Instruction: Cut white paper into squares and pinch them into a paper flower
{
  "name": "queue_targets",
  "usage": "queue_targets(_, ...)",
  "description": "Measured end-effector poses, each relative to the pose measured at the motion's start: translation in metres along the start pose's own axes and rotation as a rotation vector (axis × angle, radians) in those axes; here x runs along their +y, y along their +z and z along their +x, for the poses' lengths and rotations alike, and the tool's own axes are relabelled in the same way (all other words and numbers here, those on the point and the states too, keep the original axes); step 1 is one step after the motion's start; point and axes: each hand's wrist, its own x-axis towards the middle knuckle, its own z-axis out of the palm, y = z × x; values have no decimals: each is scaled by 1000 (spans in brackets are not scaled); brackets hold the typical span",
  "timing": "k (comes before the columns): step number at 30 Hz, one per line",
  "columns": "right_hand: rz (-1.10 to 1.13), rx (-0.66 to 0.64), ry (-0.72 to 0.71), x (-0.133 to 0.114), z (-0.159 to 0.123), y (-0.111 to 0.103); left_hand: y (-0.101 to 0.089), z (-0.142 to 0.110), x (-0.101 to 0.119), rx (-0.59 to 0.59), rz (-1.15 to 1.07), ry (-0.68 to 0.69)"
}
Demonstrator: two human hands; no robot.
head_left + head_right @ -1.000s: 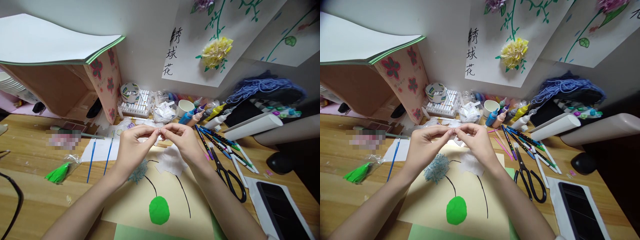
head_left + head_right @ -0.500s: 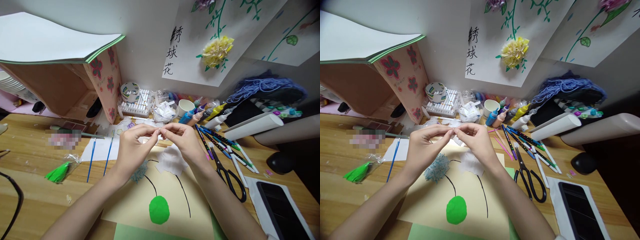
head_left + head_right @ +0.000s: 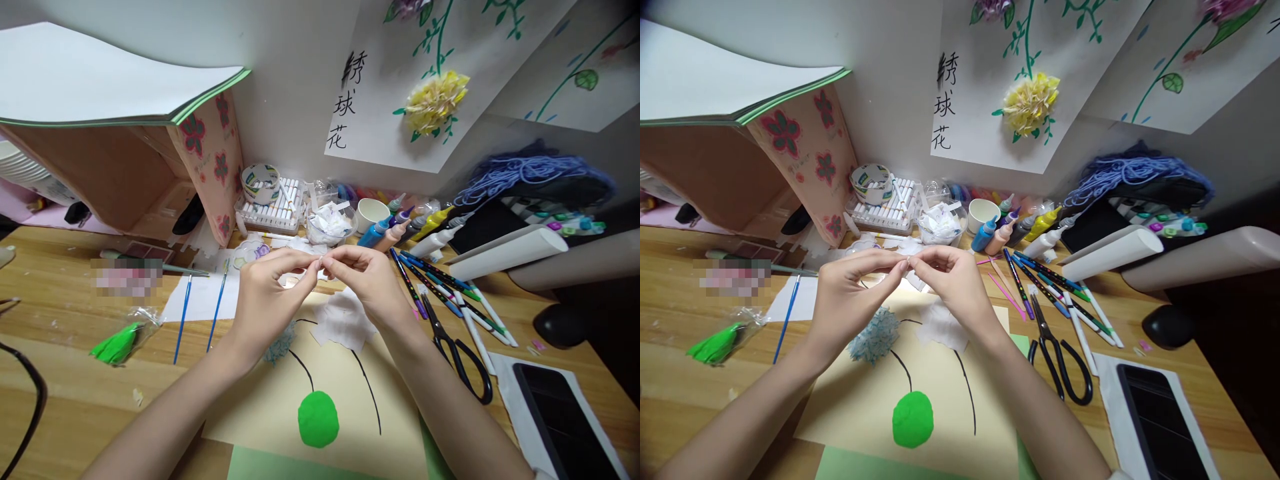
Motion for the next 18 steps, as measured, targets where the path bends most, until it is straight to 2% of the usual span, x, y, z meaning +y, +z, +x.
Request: queue_targets(18, 10, -21, 0, 0, 0, -2, 0, 0, 1, -17, -15, -6)
